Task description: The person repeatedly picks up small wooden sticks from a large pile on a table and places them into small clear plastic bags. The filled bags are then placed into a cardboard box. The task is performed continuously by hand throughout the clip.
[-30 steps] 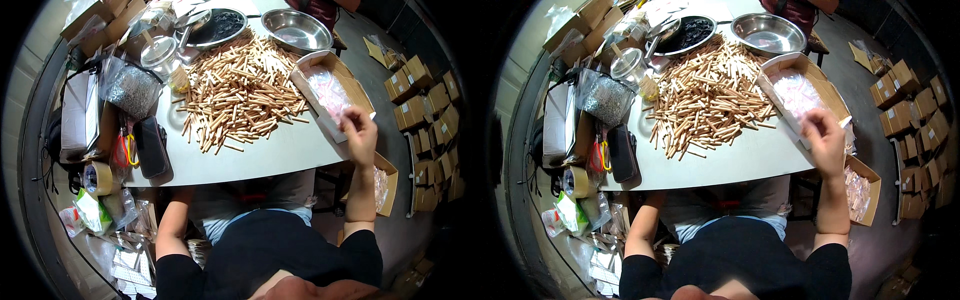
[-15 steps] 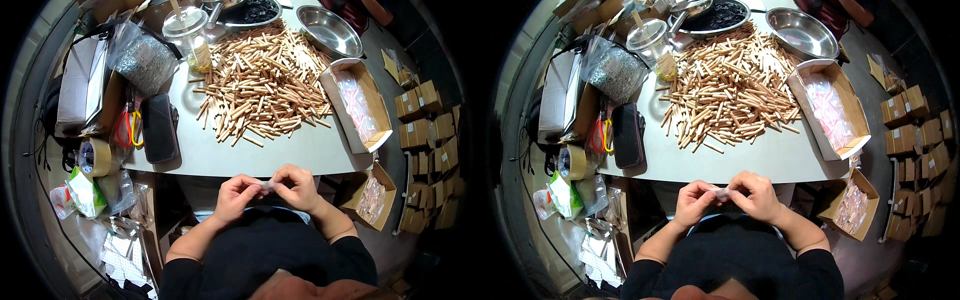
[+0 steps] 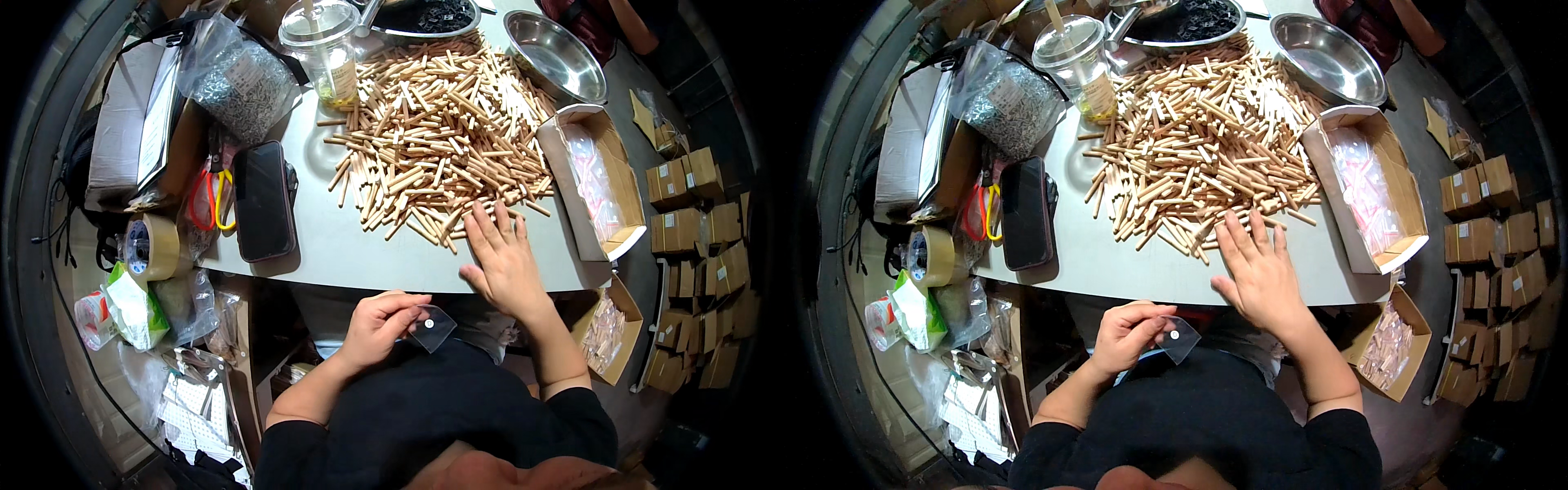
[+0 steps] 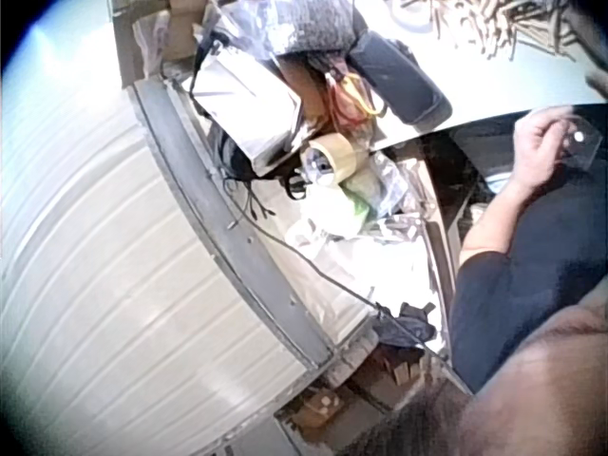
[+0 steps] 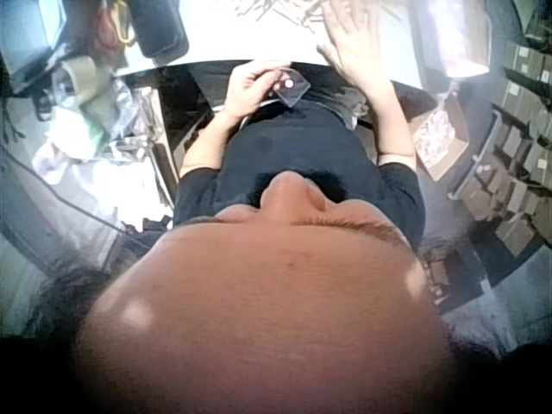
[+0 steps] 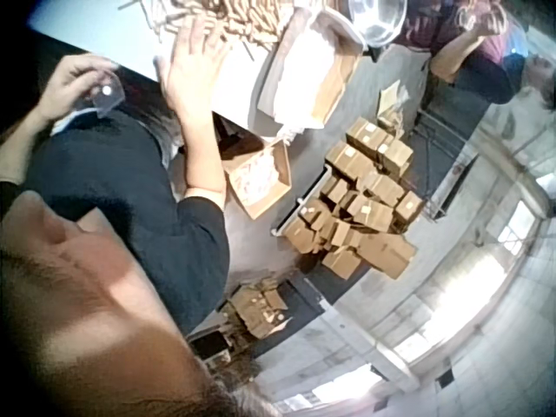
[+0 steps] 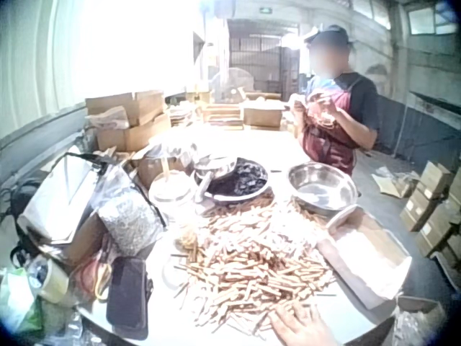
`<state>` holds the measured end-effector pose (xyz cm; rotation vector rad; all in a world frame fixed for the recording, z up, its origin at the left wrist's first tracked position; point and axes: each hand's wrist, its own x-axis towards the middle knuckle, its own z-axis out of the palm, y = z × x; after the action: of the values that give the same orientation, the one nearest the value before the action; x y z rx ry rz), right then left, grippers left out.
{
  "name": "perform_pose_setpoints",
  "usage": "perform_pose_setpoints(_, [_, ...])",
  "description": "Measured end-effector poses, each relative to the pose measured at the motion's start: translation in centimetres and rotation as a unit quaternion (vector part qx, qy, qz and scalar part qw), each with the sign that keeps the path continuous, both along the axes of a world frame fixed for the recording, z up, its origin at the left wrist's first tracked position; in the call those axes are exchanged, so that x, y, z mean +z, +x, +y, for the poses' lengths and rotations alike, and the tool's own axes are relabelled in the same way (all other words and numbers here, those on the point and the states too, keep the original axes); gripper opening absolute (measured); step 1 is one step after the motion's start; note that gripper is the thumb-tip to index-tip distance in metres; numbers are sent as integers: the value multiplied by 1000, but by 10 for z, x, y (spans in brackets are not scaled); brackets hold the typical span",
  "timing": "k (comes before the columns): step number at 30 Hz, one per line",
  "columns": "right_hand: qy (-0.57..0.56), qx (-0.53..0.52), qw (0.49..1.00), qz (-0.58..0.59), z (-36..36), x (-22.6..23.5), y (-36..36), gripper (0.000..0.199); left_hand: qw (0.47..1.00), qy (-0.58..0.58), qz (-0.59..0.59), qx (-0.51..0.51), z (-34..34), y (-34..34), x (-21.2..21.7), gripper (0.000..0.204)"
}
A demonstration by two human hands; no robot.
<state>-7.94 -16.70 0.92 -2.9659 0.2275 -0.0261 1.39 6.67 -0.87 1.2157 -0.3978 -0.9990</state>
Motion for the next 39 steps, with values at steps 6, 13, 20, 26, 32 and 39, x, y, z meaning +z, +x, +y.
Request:
perform_pose_setpoints(6, [59,-22,996,-70,4,-4,-29,67,1000,-19,-7,6,2,-1,-14,6])
perform_pose_setpoints(13, [195,-124,950,-209,-18,-4,-30,47,991,-63,-52,-106,-5,6,-7,12])
perform_pose_setpoints(20, [163,-132,951,-227,-27,-4,-19,28,977,-130,111,-131,-2,3,-18,22])
perform_pose_setpoints(26, [150,-122,965,-180,-31,1,-32,17,976,-25,112,-185,-4,0,-18,22])
perform_pose_setpoints(32, [214,-39,956,-195,-3,4,-7,20,974,-16,40,-221,-20,-8,-28,26])
perform_pose_setpoints(39, [218,-39,958,-184,-18,6,-10,21,972,-11,-49,-229,-17,-7,-37,25])
